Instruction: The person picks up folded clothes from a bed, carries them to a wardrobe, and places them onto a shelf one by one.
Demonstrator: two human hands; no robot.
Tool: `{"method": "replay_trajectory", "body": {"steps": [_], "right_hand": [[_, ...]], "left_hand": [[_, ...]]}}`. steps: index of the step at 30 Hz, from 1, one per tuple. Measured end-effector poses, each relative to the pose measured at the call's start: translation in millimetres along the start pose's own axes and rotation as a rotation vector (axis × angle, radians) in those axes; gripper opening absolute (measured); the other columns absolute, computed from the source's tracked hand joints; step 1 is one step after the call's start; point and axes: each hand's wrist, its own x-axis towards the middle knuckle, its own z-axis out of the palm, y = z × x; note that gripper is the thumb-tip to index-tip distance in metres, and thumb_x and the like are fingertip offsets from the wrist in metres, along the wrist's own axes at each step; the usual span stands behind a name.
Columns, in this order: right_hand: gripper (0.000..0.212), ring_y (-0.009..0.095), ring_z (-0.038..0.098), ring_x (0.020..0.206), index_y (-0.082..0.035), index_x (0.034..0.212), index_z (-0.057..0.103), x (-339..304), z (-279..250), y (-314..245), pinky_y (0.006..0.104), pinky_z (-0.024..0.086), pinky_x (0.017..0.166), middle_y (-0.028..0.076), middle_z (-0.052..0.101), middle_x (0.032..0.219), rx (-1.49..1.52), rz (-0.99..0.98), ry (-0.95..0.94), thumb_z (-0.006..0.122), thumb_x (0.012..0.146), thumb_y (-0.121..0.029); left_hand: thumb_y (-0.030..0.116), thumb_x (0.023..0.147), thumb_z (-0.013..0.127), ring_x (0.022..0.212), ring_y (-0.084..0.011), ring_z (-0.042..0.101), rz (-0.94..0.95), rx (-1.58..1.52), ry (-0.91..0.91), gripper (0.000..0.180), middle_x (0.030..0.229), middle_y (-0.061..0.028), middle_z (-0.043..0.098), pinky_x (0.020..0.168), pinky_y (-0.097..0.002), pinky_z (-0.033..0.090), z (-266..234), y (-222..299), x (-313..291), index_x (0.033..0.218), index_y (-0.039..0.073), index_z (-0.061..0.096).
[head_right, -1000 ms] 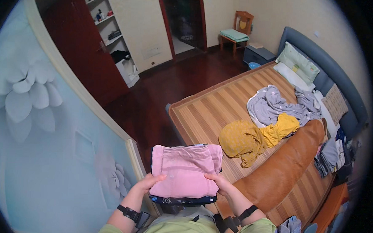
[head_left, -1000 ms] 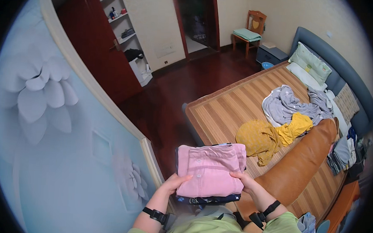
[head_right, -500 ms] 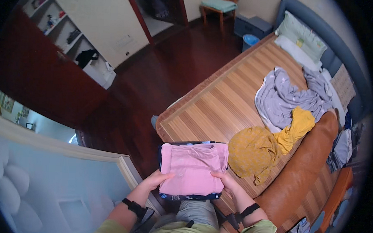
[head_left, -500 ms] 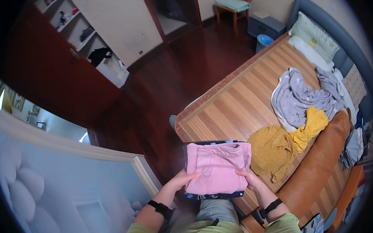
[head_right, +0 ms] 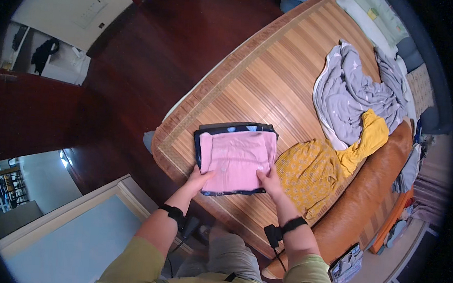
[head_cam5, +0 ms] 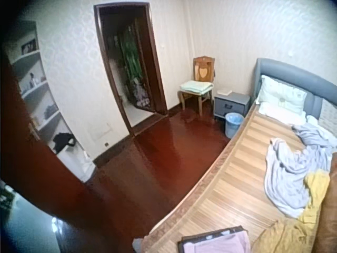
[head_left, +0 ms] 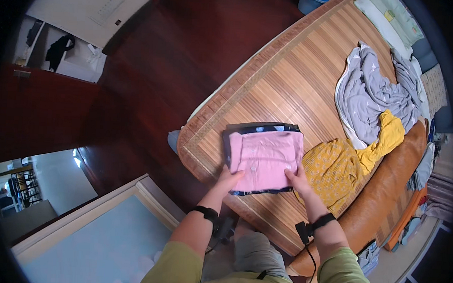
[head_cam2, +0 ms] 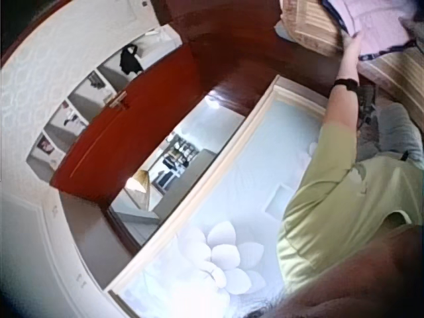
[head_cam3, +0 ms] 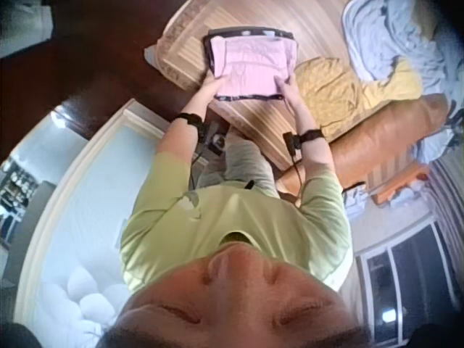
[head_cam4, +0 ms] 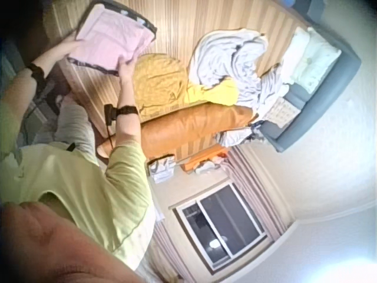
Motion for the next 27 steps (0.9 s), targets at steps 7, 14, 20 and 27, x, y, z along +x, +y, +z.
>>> {"method": "replay_trajectory", "body": {"steps": [7,14,20,27], "right_hand": [[0.061,0.023,0.050,0.105,0.002,0.127,0.033,31,-2,32,0.0334,0.041,0.091,0.014,0.051,0.116,-0.176,-0.046,0.072,0.065,0.077,-0.013],[0.072,0.038,0.037,0.120,0.004,0.132,0.028,-42,24,-30,0.0408,0.029,0.103,0.025,0.040,0.128,-0.731,-0.541,0.325,0.061,0.070,-0.009],[0.064,0.039,0.037,0.121,0.002,0.132,0.030,-127,109,-79,0.0401,0.030,0.103,0.025,0.040,0.128,-0.724,-0.796,-0.037,0.055,0.074,-0.004],[0.053,0.028,0.049,0.110,-0.001,0.128,0.036,-293,275,-128,0.0363,0.040,0.093,0.018,0.047,0.124,-0.584,-0.909,-0.703,0.053,0.078,-0.003]], "left_hand": [[0.024,0.069,0.076,0.111,-0.0243,0.049,0.087,0.327,0.143,0.089,0.124,-0.0167,0.048,0.091,-0.0339,0.043,-10,-17,12,0.136,0.000,0.023],[0.036,0.076,0.068,0.117,-0.0335,0.046,0.085,0.250,0.247,0.076,0.128,-0.0228,0.044,0.097,-0.0382,0.039,-72,-57,-120,0.134,0.004,0.033],[0.032,0.077,0.066,0.115,-0.0331,0.048,0.076,0.268,0.629,0.067,0.125,-0.0214,0.047,0.098,-0.0389,0.038,-135,-112,-290,0.131,0.005,0.038],[0.025,0.076,0.063,0.116,-0.0360,0.043,0.218,0.271,1.205,0.058,0.125,-0.0191,0.048,0.098,-0.0405,0.036,-185,-146,-546,0.128,0.007,0.043]]}}
